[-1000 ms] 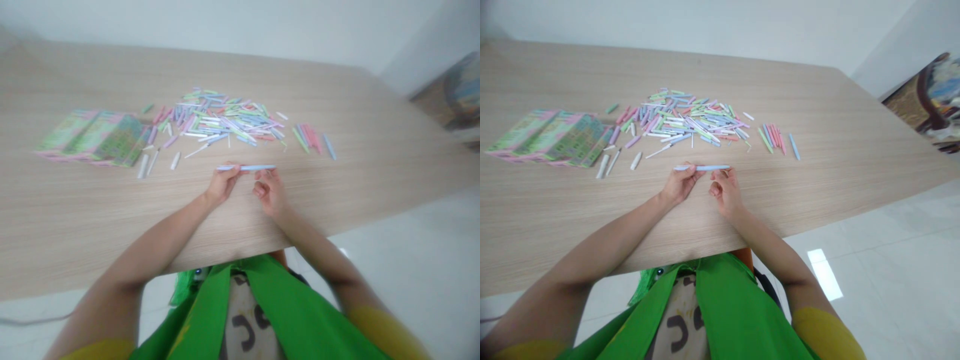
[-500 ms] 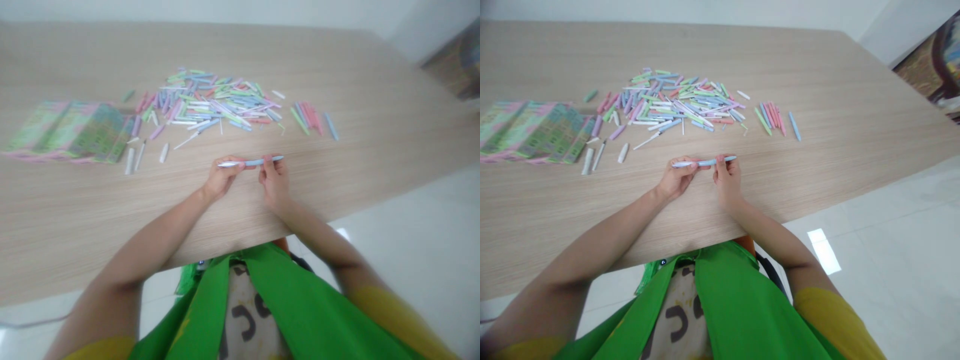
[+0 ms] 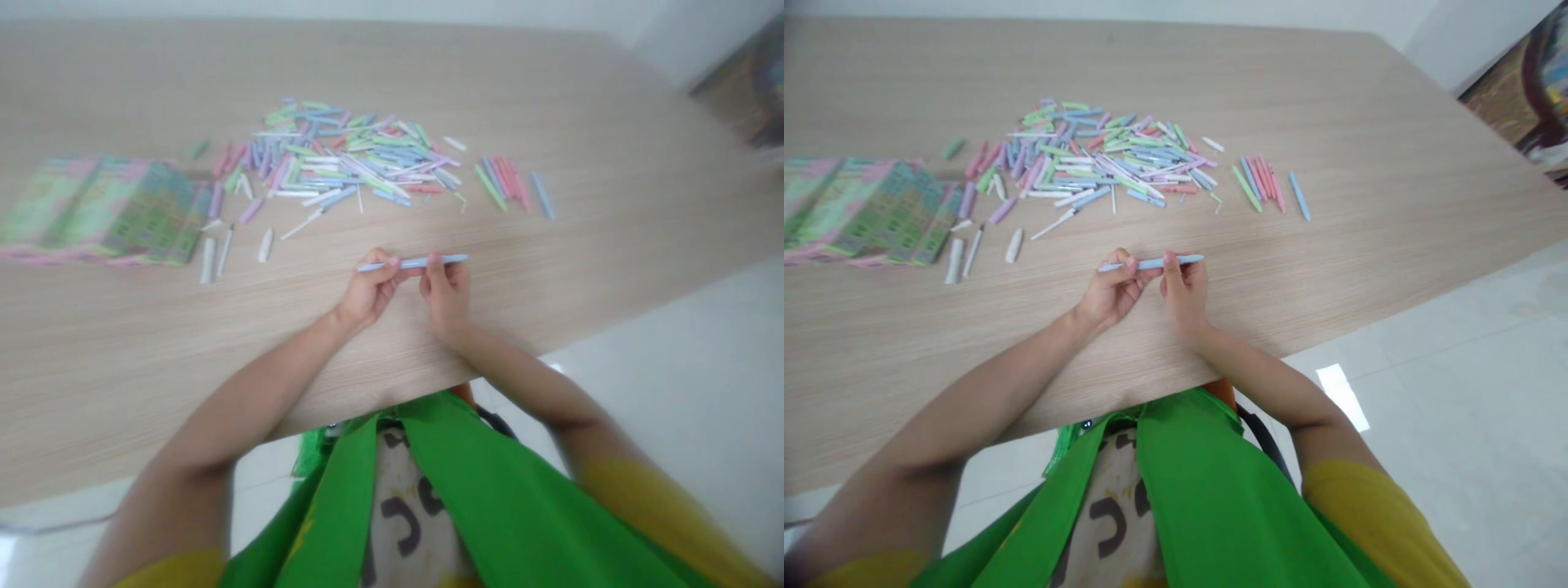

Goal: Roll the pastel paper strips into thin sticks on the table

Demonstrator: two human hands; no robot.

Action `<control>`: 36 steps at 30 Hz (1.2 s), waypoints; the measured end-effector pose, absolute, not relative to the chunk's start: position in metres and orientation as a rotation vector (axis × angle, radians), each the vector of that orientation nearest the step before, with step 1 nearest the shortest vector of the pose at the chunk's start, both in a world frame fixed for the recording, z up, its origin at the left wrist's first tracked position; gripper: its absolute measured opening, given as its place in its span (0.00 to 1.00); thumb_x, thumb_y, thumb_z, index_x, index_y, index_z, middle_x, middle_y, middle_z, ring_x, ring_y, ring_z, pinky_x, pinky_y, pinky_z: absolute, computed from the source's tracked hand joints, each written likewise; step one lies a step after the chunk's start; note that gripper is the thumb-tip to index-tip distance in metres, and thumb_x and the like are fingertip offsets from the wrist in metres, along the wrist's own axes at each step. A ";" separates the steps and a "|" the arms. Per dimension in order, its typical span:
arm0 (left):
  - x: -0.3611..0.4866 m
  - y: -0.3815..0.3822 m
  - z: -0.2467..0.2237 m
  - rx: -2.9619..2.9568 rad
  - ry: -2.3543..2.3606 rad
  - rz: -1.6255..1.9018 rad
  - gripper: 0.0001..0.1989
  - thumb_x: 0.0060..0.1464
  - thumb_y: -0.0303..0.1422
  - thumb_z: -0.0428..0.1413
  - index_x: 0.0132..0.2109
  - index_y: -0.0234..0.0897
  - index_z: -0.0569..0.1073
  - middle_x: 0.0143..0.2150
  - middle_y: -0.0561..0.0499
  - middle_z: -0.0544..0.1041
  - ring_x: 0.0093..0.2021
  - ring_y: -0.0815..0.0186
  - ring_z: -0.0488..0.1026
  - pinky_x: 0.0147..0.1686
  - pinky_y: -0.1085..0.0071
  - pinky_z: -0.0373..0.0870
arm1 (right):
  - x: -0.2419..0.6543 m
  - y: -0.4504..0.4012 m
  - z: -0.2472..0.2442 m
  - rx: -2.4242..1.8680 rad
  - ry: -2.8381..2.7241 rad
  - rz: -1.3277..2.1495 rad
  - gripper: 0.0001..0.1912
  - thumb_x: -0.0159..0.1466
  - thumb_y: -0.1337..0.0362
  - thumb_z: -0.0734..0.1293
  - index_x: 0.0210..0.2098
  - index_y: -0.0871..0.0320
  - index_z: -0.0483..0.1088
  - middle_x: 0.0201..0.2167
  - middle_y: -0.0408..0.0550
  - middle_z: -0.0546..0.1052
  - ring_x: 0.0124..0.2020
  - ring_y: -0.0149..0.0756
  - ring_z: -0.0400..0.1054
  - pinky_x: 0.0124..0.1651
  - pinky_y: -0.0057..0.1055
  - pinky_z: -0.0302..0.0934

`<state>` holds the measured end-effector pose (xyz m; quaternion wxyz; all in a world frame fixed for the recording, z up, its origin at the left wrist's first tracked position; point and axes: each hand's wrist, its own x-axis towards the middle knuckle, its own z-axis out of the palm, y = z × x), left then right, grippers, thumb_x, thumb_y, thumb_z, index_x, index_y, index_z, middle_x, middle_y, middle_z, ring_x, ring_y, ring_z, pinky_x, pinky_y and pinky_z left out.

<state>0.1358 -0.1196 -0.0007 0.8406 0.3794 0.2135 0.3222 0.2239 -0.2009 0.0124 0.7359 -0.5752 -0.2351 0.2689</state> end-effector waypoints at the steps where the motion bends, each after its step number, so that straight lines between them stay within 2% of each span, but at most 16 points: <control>1: 0.137 -0.121 -0.002 0.801 0.431 0.685 0.21 0.48 0.38 0.70 0.29 0.38 0.65 0.26 0.57 0.76 0.33 0.66 0.81 0.46 0.66 0.74 | 0.225 -0.201 0.014 -1.273 -0.512 0.595 0.27 0.62 0.42 0.69 0.25 0.54 0.55 0.16 0.32 0.54 0.16 0.22 0.47 0.19 0.26 0.42; 6: 0.137 -0.126 -0.009 0.950 0.462 0.810 0.23 0.41 0.47 0.72 0.30 0.37 0.71 0.25 0.57 0.74 0.31 0.69 0.76 0.37 0.71 0.70 | 0.231 -0.207 0.024 -1.233 -0.468 0.775 0.31 0.58 0.44 0.73 0.21 0.54 0.51 0.15 0.32 0.50 0.15 0.21 0.42 0.17 0.27 0.37; 10: 0.132 -0.130 -0.005 1.176 0.503 0.916 0.22 0.42 0.50 0.71 0.33 0.37 0.77 0.31 0.51 0.80 0.31 0.70 0.74 0.35 0.71 0.69 | 0.239 -0.206 0.021 -1.179 -0.339 0.951 0.28 0.58 0.49 0.75 0.22 0.54 0.53 0.16 0.32 0.52 0.14 0.21 0.43 0.17 0.26 0.39; 14: 0.128 -0.137 0.001 1.318 0.516 0.981 0.20 0.46 0.51 0.69 0.35 0.38 0.79 0.38 0.47 0.83 0.38 0.64 0.78 0.42 0.65 0.72 | 0.240 -0.203 0.022 -1.199 -0.219 1.098 0.22 0.68 0.53 0.65 0.22 0.53 0.56 0.16 0.33 0.54 0.13 0.23 0.43 0.17 0.28 0.43; 16: 0.128 -0.140 0.003 1.397 0.486 0.970 0.17 0.47 0.48 0.69 0.36 0.40 0.81 0.41 0.46 0.84 0.42 0.61 0.78 0.49 0.61 0.71 | 0.239 -0.202 0.026 -1.211 -0.154 1.132 0.20 0.71 0.55 0.59 0.24 0.53 0.58 0.16 0.34 0.55 0.13 0.23 0.44 0.17 0.27 0.41; 18: 0.128 -0.141 0.004 1.487 0.457 0.958 0.14 0.46 0.43 0.71 0.36 0.41 0.82 0.42 0.46 0.84 0.44 0.60 0.78 0.55 0.58 0.69 | 0.237 -0.202 0.029 -1.211 -0.094 1.138 0.18 0.72 0.57 0.57 0.26 0.53 0.60 0.17 0.34 0.57 0.13 0.23 0.44 0.16 0.26 0.40; 21: 0.129 -0.141 0.002 1.570 0.454 0.956 0.11 0.44 0.37 0.73 0.36 0.42 0.83 0.44 0.46 0.84 0.47 0.58 0.77 0.57 0.58 0.68 | 0.235 -0.200 0.028 -1.208 -0.039 1.117 0.17 0.71 0.57 0.60 0.26 0.54 0.60 0.17 0.34 0.59 0.13 0.22 0.43 0.16 0.25 0.39; 26: 0.130 -0.138 0.002 1.578 0.483 0.875 0.11 0.45 0.35 0.72 0.38 0.41 0.83 0.44 0.46 0.83 0.47 0.58 0.75 0.48 0.63 0.71 | 0.242 -0.197 0.018 -1.262 -0.125 0.920 0.22 0.67 0.49 0.66 0.25 0.54 0.58 0.18 0.35 0.59 0.15 0.23 0.49 0.16 0.24 0.43; 32: 0.114 -0.140 0.015 1.515 0.485 0.760 0.29 0.40 0.33 0.74 0.52 0.39 0.79 0.51 0.43 0.80 0.47 0.58 0.76 0.42 0.68 0.70 | 0.257 -0.197 0.019 -1.276 -0.359 0.485 0.25 0.64 0.42 0.67 0.27 0.52 0.53 0.19 0.34 0.51 0.17 0.23 0.49 0.19 0.23 0.46; 34: 0.109 -0.140 0.014 1.520 0.549 0.798 0.28 0.42 0.32 0.73 0.52 0.39 0.77 0.48 0.45 0.80 0.45 0.60 0.75 0.44 0.68 0.69 | 0.256 -0.197 0.019 -1.302 -0.443 0.428 0.24 0.64 0.41 0.66 0.29 0.52 0.55 0.20 0.34 0.52 0.19 0.25 0.53 0.20 0.24 0.46; 36: 0.108 -0.139 0.010 1.638 0.596 0.824 0.20 0.47 0.32 0.70 0.48 0.39 0.77 0.44 0.47 0.79 0.43 0.60 0.74 0.48 0.66 0.68 | 0.253 -0.196 0.016 -1.320 -0.513 0.437 0.23 0.63 0.40 0.67 0.31 0.51 0.57 0.21 0.35 0.53 0.20 0.26 0.55 0.21 0.26 0.46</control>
